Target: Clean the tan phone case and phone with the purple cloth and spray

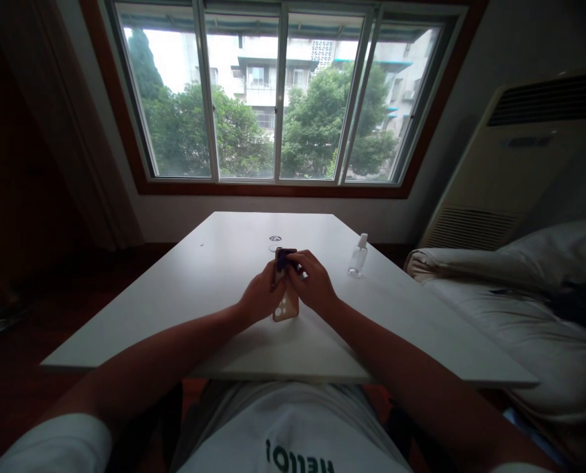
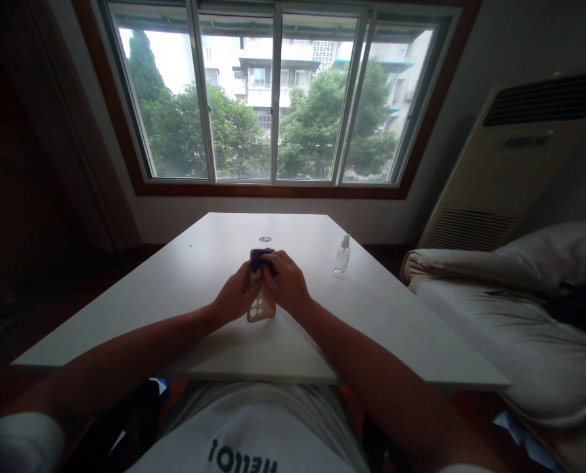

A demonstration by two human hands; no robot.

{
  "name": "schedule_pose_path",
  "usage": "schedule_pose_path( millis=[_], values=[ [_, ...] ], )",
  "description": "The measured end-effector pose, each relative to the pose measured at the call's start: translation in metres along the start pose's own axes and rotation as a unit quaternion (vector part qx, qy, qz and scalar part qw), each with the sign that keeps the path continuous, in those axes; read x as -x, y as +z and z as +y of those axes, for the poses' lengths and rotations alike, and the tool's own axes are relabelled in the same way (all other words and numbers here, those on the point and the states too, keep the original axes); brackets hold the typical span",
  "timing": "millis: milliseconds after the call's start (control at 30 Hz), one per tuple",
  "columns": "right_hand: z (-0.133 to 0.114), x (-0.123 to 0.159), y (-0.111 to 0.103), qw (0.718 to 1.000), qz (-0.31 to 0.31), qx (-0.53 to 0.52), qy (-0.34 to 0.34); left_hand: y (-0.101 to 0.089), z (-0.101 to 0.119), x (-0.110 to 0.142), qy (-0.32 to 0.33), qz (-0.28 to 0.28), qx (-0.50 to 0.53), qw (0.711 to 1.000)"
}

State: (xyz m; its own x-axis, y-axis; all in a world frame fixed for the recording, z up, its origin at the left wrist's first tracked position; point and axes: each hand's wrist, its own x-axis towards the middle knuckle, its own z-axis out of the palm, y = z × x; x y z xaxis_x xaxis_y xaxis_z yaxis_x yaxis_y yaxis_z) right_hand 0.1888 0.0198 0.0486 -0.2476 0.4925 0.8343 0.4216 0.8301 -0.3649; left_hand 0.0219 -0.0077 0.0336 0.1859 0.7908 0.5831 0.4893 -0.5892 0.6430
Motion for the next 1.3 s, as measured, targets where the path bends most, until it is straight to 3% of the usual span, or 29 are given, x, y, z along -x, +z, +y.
schedule_pose_path(
  millis=[267, 500, 967, 1300],
  values=[
    [0.0056, -0.0018, -0.0013, 0.999, 0.009, -0.018, 0.03, 0.001, -0.0014, 0.0012, -0.007, -0.012, -0.006, 1.0],
    [-0.002, 0.0006, 0.0021, 0.999, -0.012, -0.034, 0.0, 0.0026, -0.0022, 0.0024, 0.006, 0.004, 0.012, 1.0],
    [-0.0024, -0.0027, 0.0006, 0.999, -0.02, -0.041, 0.013, 0.001, -0.003, 0.0015, 0.009, -0.005, 0.02, 1.0],
    [0.0043, -0.002, 0.0028, 0.998, -0.018, -0.05, 0.035, -0.0046, 0.0021, -0.0038, 0.06, -0.019, 0.038, 0.997]
  ],
)
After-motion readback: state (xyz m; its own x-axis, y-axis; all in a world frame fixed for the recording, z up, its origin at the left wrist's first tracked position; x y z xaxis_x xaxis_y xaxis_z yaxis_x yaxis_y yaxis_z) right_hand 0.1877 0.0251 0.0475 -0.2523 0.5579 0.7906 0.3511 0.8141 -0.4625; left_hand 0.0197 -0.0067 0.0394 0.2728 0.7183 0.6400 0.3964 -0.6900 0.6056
